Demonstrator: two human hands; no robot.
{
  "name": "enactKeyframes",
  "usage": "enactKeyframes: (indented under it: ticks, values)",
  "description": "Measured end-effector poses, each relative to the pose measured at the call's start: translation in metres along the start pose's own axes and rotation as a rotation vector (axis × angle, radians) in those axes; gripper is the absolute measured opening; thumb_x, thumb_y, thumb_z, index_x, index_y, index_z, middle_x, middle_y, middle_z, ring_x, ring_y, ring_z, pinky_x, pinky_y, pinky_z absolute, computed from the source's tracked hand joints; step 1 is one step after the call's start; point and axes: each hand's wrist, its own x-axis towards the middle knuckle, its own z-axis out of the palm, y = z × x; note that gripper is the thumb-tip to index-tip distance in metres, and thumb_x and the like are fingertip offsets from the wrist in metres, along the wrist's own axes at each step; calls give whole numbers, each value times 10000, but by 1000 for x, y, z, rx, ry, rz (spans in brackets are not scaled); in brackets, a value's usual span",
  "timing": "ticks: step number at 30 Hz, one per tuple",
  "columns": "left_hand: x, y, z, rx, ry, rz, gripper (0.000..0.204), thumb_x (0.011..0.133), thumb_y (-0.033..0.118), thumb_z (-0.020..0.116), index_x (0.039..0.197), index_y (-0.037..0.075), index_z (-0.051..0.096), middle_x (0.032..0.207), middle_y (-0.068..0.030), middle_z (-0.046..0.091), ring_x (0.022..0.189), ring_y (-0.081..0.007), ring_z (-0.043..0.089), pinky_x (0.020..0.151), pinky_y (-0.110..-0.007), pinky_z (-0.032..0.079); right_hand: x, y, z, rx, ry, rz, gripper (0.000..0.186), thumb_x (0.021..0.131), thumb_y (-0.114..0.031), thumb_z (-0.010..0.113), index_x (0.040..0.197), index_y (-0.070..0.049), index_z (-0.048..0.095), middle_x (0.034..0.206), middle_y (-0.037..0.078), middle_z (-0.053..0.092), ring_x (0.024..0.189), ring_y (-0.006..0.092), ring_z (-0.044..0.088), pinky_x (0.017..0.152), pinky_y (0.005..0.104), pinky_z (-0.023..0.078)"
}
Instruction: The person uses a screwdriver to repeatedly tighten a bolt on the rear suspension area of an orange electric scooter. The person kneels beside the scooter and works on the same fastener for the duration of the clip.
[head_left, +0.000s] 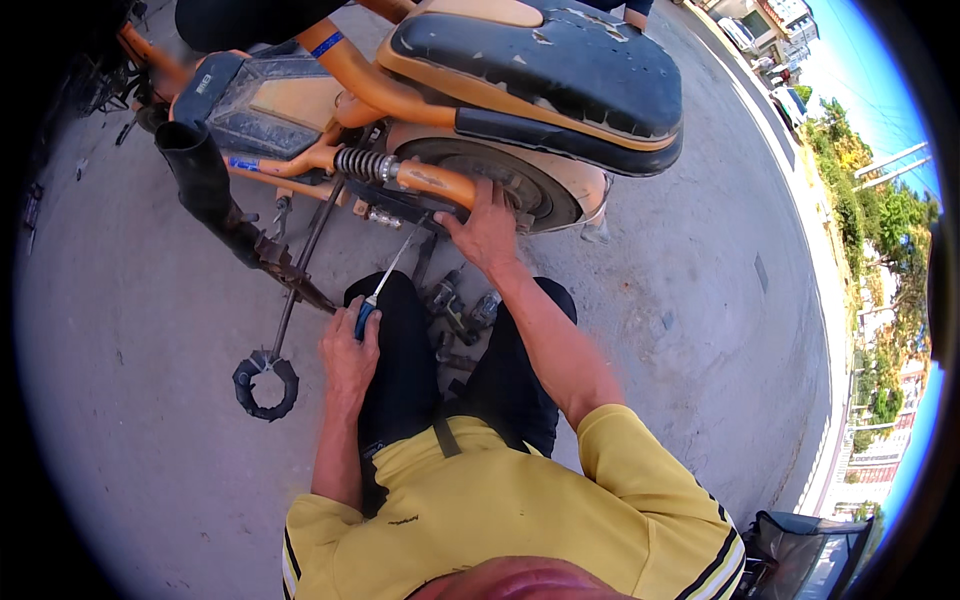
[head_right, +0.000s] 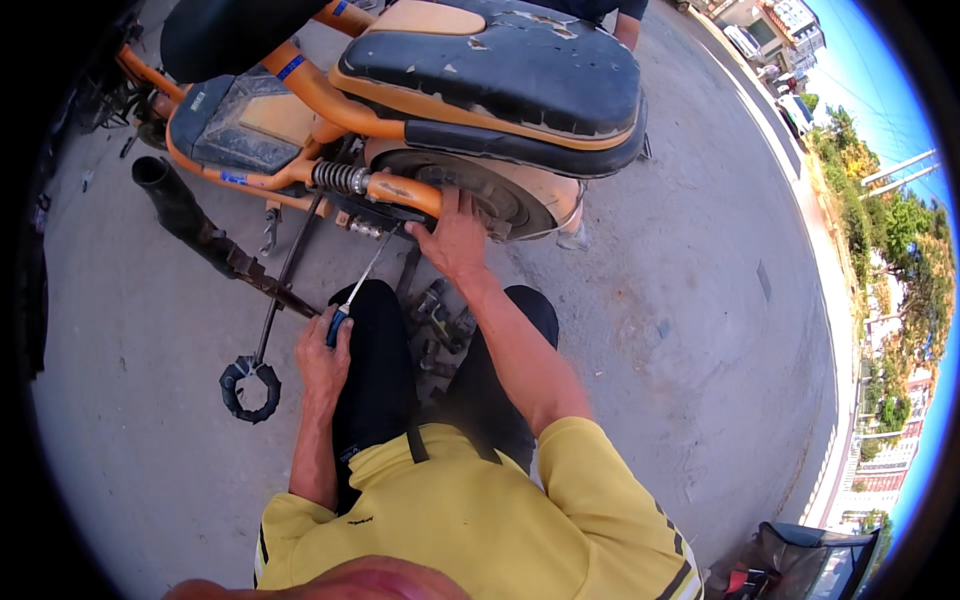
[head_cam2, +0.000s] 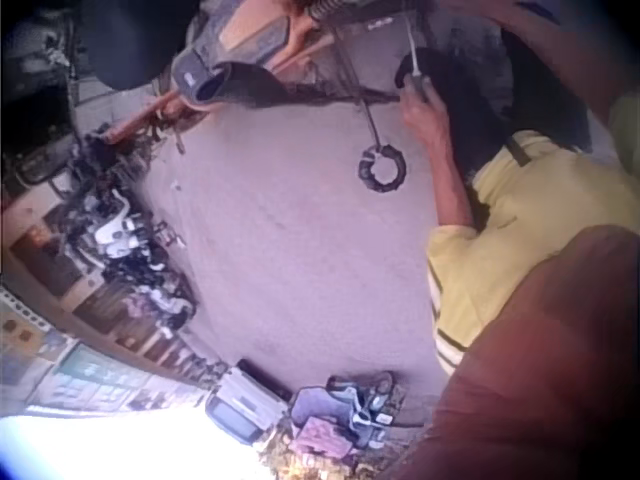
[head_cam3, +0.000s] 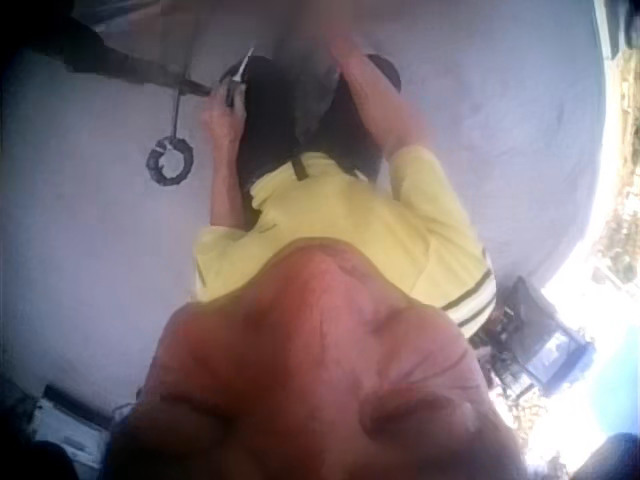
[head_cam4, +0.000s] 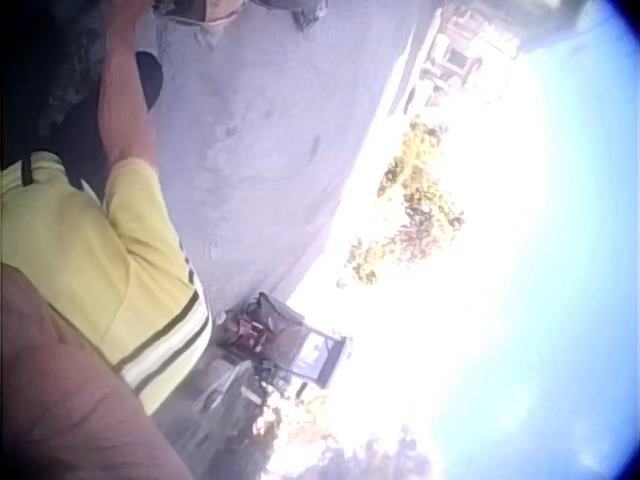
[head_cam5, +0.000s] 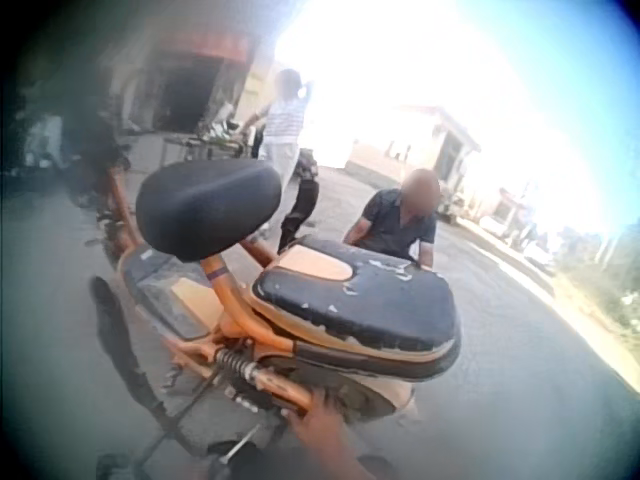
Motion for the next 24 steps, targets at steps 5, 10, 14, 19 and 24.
enactKeyframes:
  ticks: [5,10,14,19,24]
  values:
    - [0,-5,6,10,15,67,307,918,163,756,1186,16,725,924,-184,700,832,-422,693,709,-477,552,2,4,-6,-51,-42,32,736,752,-382,875,1296,-60,497,1243,204,582,1168,431,587,967,527,483]
    - [-3,-11,7,-75,-3,72,312,914,146,763,1183,-5,719,921,-202,698,825,-425,685,717,-480,541,-2,3,-6,-1,-32,26,724,759,-383,864,1299,-61,504,1250,210,582,1185,426,581,999,519,461]
    - [-4,-15,8,-88,-4,37,308,920,143,757,1172,-28,713,927,-213,699,843,-435,680,746,-496,533,-2,0,-8,-2,-48,28,735,754,-374,866,1311,-65,499,1250,224,577,1191,432,577,996,541,454]
    - [-1,-3,5,-24,-17,59,294,936,151,738,1164,-33,712,942,-217,689,854,-433,672,748,-503,525,-3,0,-11,-23,1,18,704,745,-364,875,1285,-70,532,1210,205,602,1132,435,612,973,538,479]
    - [-11,-10,13,168,22,147,322,956,181,727,1231,16,698,969,-191,663,842,-409,668,715,-486,534,-4,-4,-18,-14,-30,62,705,741,-364,869,1282,-75,523,1219,199,598,1172,426,608,986,525,474]
